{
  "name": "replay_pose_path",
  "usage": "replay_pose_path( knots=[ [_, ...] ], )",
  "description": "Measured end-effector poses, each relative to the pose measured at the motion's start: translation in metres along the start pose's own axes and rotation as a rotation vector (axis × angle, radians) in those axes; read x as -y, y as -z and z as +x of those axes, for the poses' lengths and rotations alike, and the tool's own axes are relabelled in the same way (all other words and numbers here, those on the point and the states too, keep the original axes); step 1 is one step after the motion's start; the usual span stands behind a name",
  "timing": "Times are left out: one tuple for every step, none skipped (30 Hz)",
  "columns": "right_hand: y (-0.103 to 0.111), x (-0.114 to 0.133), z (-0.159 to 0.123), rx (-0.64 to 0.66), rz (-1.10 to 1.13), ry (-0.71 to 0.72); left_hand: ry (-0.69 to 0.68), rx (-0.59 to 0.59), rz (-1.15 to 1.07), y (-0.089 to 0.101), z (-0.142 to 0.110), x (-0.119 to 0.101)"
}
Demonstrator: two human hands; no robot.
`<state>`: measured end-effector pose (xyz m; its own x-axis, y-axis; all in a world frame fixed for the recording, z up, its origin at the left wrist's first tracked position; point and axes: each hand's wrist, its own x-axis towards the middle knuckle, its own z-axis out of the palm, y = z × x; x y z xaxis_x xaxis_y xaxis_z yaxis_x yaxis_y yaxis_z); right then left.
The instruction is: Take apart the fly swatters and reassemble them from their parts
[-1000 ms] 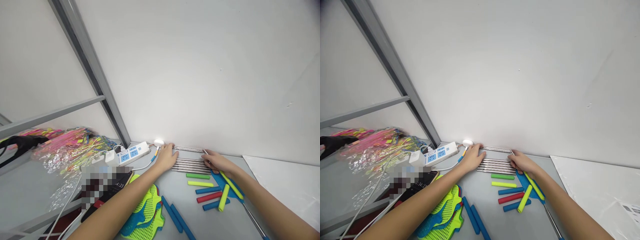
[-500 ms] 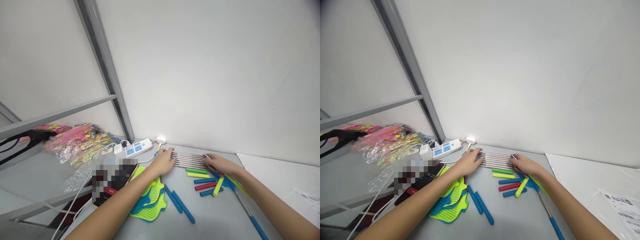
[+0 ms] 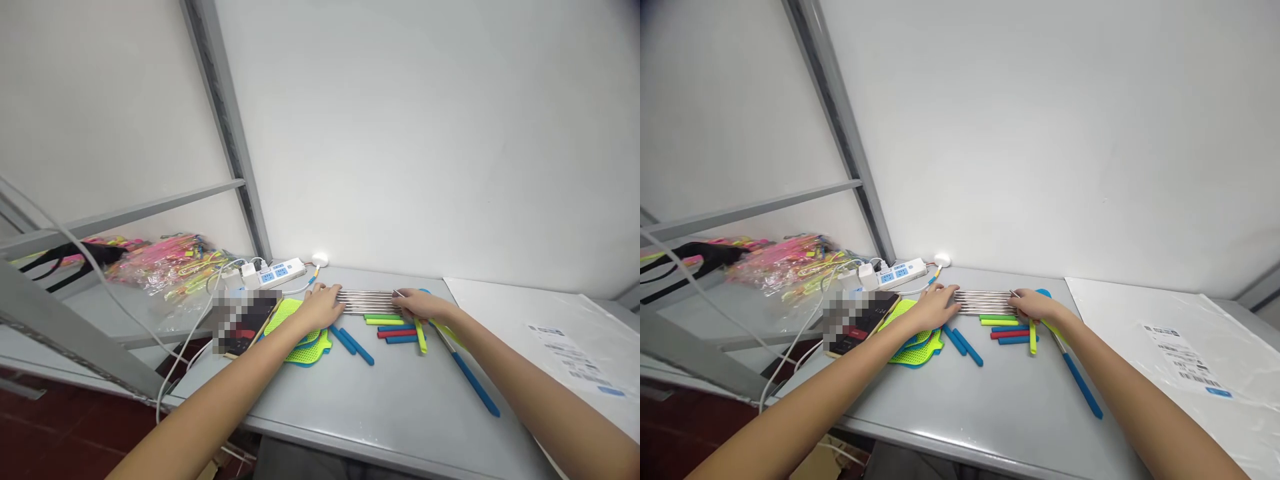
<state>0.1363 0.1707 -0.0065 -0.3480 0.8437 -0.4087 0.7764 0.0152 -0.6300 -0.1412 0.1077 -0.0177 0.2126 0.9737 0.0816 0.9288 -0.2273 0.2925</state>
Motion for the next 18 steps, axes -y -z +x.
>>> replay_pose_path(
  knots=[
    [-0.001, 0.0, -0.003, -0.03, -0.025, 0.0, -0.026, -0.006, 0.008, 0.003, -0.005, -0.003],
    [-0.001, -0.001, -0.006, -0.07, -0.051, 0.007, -0.061, -0.012, 0.016, 0.006, -0.01, -0.007],
    [-0.001, -0.001, -0.009, -0.118, -0.079, 0.021, -0.105, -0.016, 0.021, 0.009, -0.016, -0.012],
    [-0.001, -0.002, -0.013, -0.169, -0.11, 0.038, -0.153, -0.018, 0.025, 0.013, -0.023, -0.017],
    [0.0, -0.004, -0.017, -0.219, -0.142, 0.056, -0.205, -0.014, 0.027, 0.016, -0.031, -0.021],
    [0.0, -0.007, -0.022, -0.264, -0.175, 0.072, -0.26, -0.005, 0.029, 0.018, -0.039, -0.025],
    [0.001, -0.01, -0.026, -0.3, -0.207, 0.081, -0.314, 0.006, 0.031, 0.018, -0.046, -0.028],
    [0.001, -0.014, -0.031, -0.328, -0.238, 0.08, -0.377, 0.018, 0.035, 0.018, -0.053, -0.03],
    [0.0, -0.019, -0.035, -0.347, -0.267, 0.072, -0.45, 0.02, 0.048, 0.015, -0.059, -0.031],
    [-0.002, -0.024, -0.039, -0.356, -0.292, 0.06, -0.509, 0.021, 0.065, 0.012, -0.063, -0.032],
    [-0.005, -0.028, -0.042, -0.357, -0.314, 0.049, -0.556, 0.017, 0.086, 0.009, -0.065, -0.033],
    [-0.009, -0.032, -0.044, -0.35, -0.332, 0.042, -0.586, 0.011, 0.108, 0.004, -0.065, -0.033],
    [-0.013, -0.035, -0.046, -0.337, -0.345, 0.04, -0.599, 0.005, 0.13, 0.0, -0.063, -0.035],
    [-0.017, -0.037, -0.047, -0.321, -0.353, 0.042, -0.607, -0.004, 0.154, -0.004, -0.059, -0.037],
    [-0.022, -0.038, -0.048, -0.306, -0.355, 0.047, -0.614, -0.021, 0.183, -0.009, -0.053, -0.041],
    [-0.025, -0.038, -0.048, -0.296, -0.353, 0.052, -0.622, -0.043, 0.217, -0.014, -0.047, -0.046],
    [-0.028, -0.038, -0.048, -0.291, -0.348, 0.056, -0.634, -0.071, 0.255, -0.018, -0.041, -0.052],
    [-0.029, -0.037, -0.048, -0.29, -0.34, 0.058, -0.648, -0.101, 0.292, -0.023, -0.035, -0.058]
  ],
)
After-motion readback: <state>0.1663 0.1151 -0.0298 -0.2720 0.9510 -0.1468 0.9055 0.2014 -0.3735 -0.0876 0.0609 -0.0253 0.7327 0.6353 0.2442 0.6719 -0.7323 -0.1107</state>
